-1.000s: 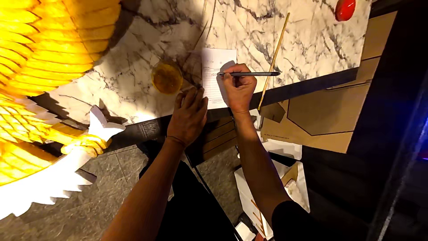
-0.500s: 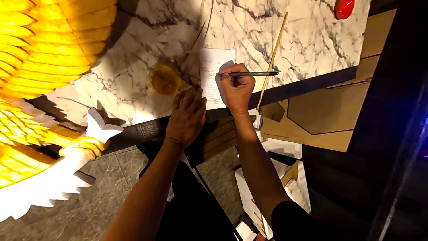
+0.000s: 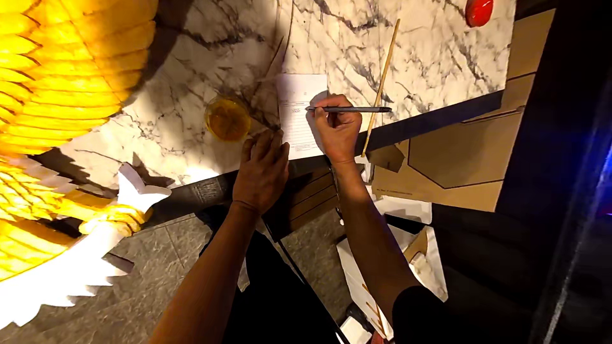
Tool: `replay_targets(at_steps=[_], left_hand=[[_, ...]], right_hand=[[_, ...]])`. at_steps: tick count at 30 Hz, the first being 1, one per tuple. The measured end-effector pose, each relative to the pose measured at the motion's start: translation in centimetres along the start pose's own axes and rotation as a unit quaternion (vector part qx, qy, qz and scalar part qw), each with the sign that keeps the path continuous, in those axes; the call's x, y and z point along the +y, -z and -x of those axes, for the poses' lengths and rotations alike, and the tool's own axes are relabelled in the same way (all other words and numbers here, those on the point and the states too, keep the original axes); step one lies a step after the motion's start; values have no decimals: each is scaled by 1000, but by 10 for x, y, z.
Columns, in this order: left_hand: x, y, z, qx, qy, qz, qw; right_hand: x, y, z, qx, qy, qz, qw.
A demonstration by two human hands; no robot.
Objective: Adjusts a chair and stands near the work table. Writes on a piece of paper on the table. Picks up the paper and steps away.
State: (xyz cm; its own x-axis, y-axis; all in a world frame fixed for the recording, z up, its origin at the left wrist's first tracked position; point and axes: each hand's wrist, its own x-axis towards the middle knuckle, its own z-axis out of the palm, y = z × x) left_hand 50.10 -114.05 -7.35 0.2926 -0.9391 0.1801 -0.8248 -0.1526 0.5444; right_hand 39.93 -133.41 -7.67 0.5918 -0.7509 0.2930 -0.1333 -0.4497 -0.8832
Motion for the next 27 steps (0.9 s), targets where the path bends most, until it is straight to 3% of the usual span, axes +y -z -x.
replay_targets(at_steps=[27], left_hand=[[0,-1,-1,11,4,4,1000]], right_hand=[[0,-1,0,24,-2,-16,1000]])
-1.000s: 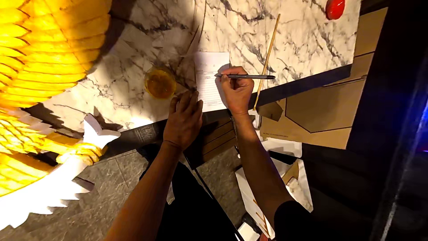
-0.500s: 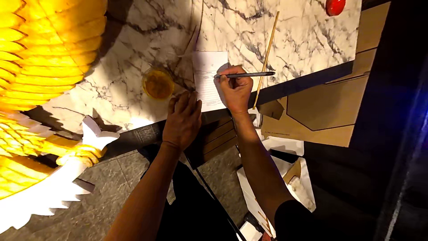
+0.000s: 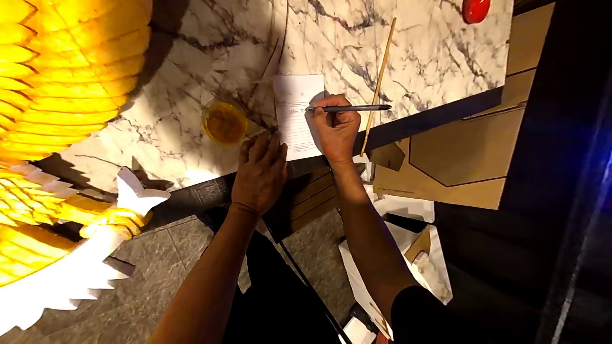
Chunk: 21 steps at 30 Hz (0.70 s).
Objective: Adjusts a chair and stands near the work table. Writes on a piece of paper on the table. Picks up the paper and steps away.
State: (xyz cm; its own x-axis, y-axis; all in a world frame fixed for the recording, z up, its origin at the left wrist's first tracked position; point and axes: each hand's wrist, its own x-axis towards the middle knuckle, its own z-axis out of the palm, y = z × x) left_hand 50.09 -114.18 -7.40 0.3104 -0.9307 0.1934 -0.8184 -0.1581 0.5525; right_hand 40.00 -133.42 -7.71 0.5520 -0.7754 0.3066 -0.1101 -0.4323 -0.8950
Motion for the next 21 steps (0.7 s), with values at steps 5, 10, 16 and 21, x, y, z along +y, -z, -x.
replay_targets(at_steps=[5,10,16,21], left_hand=[[-1,0,1,-4,-3,-1,1000],[0,1,-1,-9,-4,1,1000],[1,1,0,-13,-1,6,1000],[0,0,1,-2,-1,10,1000]], right_hand=[[0,-2,0,13,-6,-1,1000],[-3,8,-1,31,-14,4,999],[1,14,2,52,-8,3,999],[3,12,3,28,-6,-2,1000]])
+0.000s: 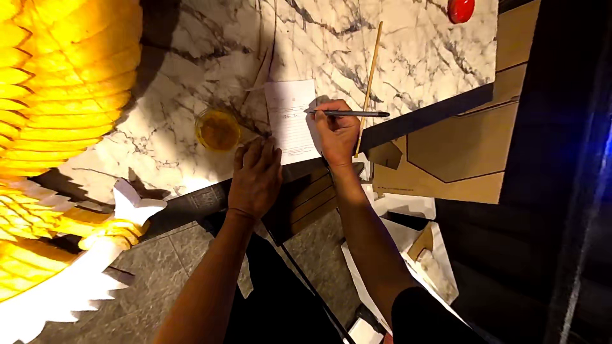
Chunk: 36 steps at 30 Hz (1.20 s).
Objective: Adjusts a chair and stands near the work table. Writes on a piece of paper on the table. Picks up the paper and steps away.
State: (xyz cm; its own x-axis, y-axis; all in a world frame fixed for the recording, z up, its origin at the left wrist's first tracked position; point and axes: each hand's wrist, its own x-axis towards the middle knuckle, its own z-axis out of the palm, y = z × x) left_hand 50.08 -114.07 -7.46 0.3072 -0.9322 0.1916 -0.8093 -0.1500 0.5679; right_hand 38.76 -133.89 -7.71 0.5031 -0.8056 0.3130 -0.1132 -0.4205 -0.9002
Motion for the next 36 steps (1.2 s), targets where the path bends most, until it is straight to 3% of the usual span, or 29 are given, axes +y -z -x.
replay_targets(at_steps=[12,36], left_hand=[[0,1,-1,-4,-3,-6,1000],[-1,-2,-1,14,-12,-18,1000]], right_hand=[[-1,0,0,-37,3,15,999],[1,-2,0,-7,-3,8,1000]])
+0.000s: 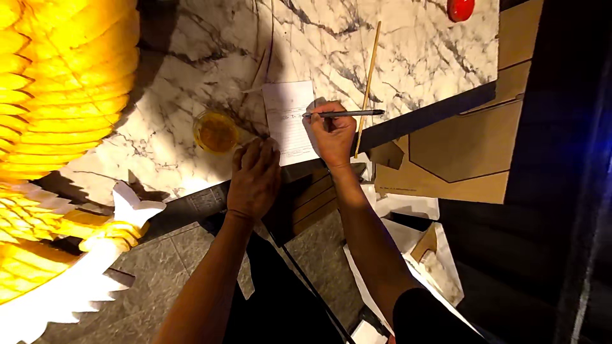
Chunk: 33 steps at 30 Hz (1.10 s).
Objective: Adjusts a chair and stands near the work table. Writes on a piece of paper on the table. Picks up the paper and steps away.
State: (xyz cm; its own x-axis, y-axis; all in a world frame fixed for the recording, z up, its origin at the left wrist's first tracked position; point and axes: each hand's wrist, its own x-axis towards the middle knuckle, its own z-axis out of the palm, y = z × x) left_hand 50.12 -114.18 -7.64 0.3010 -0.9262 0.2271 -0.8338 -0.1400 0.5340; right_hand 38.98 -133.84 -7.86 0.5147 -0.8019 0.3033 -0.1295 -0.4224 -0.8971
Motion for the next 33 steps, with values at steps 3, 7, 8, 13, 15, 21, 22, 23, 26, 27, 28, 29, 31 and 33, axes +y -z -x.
replay_targets(at_steps=[3,7,8,13,15,21,22,23,26,27,28,29,31,33], left_hand=[[1,1,0,-7,3,4,1000],[1,1,-1,-3,1,-2,1000],[1,0,0,-3,0,-3,1000],[0,0,0,-1,4,1,1000],[0,-1,1,-2,3,3,1000],[0,0,1,-7,7,9,1000],[1,0,0,-7,6,7,1000],[1,0,0,-6,6,6,1000],[2,-1,0,-6,8,2,1000],[1,-1,0,-6,8,3,1000],[1,-1,0,-8,8,4,1000],[1,-1,0,-9,8,4,1000],[0,-1,1,-9,6,3,1000],[1,-1,0,-8,5,0,1000]], right_hand=[[1,0,0,4,2,-8,1000],[0,1,-1,1,3,-6,1000],[0,1,0,1,2,-4,1000],[1,0,0,8,2,4,1000],[0,0,-1,10,3,1,1000],[-2,19,-2,22,-18,10,1000],[-1,20,-1,15,-18,16,1000],[1,22,0,9,-15,22,1000],[3,20,0,-2,-2,21,1000],[3,19,0,-3,0,19,1000],[3,19,0,-6,-1,18,1000],[3,19,0,-7,-5,20,1000],[3,19,0,-9,-10,27,1000],[2,19,0,-9,-12,36,999]])
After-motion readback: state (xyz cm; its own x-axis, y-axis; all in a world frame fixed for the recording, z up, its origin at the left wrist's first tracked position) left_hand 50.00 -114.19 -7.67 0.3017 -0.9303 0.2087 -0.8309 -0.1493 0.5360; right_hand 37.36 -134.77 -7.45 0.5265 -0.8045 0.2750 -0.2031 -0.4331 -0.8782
